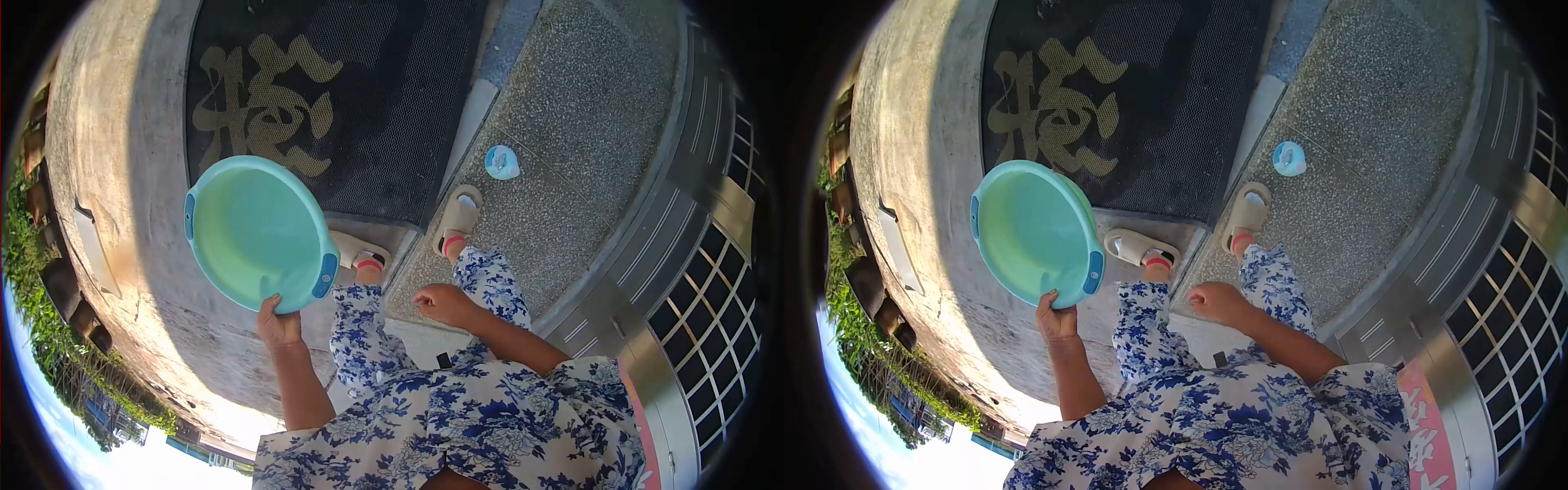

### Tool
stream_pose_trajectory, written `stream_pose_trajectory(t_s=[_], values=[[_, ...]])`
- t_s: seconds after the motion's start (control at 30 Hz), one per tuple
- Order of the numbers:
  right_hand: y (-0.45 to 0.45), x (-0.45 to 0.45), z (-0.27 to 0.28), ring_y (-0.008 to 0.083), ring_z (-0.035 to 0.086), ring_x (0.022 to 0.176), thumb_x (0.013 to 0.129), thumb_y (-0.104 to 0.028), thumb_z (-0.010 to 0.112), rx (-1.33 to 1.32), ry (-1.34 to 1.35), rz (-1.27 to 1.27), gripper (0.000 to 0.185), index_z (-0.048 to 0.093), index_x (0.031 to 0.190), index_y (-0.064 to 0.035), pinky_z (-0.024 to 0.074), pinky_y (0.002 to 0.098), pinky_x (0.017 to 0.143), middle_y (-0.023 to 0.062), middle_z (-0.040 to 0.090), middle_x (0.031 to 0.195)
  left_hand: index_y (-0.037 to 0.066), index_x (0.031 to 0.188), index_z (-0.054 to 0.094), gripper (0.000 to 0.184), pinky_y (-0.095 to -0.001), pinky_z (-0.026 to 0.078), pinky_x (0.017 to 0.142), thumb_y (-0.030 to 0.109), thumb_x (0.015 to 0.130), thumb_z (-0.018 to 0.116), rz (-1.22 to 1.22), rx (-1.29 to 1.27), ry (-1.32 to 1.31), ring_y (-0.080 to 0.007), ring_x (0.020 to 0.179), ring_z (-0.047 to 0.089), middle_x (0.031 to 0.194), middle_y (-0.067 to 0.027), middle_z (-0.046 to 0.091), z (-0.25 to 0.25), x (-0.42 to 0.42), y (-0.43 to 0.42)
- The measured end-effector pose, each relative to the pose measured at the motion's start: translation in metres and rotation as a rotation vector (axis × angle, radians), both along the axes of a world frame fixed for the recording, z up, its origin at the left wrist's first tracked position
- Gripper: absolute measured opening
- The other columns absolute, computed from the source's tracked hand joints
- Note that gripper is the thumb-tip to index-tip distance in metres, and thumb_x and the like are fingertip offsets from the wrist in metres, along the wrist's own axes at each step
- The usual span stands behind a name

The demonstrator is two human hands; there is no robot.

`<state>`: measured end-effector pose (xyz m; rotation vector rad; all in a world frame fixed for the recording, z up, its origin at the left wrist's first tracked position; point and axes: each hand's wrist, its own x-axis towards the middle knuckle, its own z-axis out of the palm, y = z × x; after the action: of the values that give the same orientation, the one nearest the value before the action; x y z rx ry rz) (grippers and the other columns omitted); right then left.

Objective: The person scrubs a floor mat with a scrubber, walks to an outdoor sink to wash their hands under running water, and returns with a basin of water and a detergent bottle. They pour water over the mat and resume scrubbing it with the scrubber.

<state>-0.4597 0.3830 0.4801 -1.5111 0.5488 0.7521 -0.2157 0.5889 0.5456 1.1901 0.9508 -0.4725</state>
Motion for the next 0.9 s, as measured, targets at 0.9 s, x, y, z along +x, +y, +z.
stream_pose_trajectory(t_s=[0.9], values=[[-0.269,-0.102,-0.285,0.0084,0.052,0.064,0.089,-0.027,0.053,-0.740,-0.023,-1.736,0.025,0.056,0.102,-0.0066,0.0432,0.0228,0.055,0.0024,0.059,0.083,-0.006,0.110,0.048,0.041,-0.0386,0.051,0.067,-0.003,0.069,0.048,-0.543,0.072,-0.075,-0.0268,0.087,0.060,0.099,-0.0140,0.055,-0.258,0.071,-0.058]])
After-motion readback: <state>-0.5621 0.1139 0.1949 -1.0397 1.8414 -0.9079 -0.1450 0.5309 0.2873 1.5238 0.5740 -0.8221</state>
